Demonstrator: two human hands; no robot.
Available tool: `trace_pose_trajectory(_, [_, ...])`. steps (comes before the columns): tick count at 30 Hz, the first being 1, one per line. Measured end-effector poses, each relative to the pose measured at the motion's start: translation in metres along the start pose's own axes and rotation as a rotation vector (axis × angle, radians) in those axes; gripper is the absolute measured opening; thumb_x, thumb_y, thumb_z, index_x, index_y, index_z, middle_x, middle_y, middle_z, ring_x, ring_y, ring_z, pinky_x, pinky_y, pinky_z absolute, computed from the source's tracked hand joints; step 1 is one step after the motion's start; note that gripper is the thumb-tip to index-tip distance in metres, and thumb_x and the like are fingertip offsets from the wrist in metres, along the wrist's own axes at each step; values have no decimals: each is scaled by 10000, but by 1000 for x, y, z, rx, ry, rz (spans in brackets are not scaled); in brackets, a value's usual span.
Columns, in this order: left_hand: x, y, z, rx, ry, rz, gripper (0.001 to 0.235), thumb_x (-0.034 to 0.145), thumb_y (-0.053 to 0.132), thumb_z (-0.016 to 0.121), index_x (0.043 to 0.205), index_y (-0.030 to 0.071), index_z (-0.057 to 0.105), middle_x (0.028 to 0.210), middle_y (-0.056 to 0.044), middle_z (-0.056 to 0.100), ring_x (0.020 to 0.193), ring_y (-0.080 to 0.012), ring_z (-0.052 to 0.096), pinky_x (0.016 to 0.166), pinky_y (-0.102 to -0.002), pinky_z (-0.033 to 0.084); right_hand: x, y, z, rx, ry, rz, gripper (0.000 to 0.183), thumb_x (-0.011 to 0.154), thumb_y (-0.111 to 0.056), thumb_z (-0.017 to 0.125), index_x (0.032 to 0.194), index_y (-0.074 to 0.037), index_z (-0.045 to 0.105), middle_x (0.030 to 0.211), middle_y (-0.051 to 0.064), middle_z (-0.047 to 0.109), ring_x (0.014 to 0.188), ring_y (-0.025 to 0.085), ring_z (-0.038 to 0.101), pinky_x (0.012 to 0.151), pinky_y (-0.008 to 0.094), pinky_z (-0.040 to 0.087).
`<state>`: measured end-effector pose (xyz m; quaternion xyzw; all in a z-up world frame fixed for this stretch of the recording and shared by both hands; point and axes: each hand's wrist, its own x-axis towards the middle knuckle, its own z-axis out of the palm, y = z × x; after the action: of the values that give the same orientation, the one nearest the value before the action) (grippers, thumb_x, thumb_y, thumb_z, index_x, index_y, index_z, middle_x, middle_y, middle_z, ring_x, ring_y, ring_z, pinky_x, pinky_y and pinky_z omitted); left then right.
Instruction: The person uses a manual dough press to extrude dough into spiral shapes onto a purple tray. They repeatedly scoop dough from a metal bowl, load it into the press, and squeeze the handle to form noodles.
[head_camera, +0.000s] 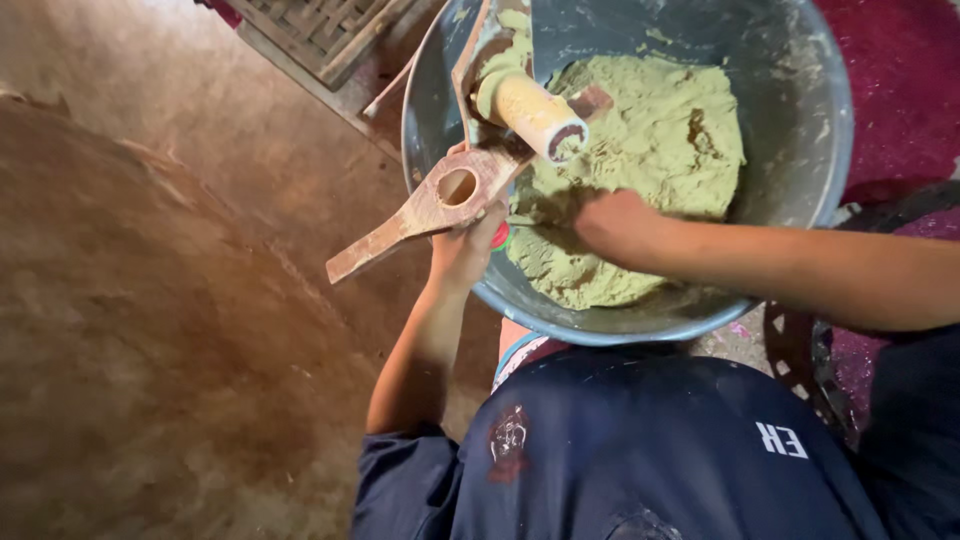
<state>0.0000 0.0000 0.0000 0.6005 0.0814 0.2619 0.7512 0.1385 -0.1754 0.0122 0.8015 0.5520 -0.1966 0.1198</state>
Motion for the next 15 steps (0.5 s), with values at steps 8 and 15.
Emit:
trace_pose_trajectory(8, [0,1,-2,-4,30,67,560,915,49,674,1438,19,476,1214,-16,602,1102,-99,560,1039,-288,470,23,19,-46,23,-192,-91,327,964,-178,575,1272,-70,596,1027,190,696,919,351,727,756,479,596])
trace_pose_trajectory(15, [0,8,-1,67,33,112,535,907,55,668,1409,13,490,1341,-27,560,1273,-117,522,1144,-302,420,45,-8,-40,-219,-118,-140,132,872,-98,636,879,-76,767,921,138,748,851,317,745,667,450,626])
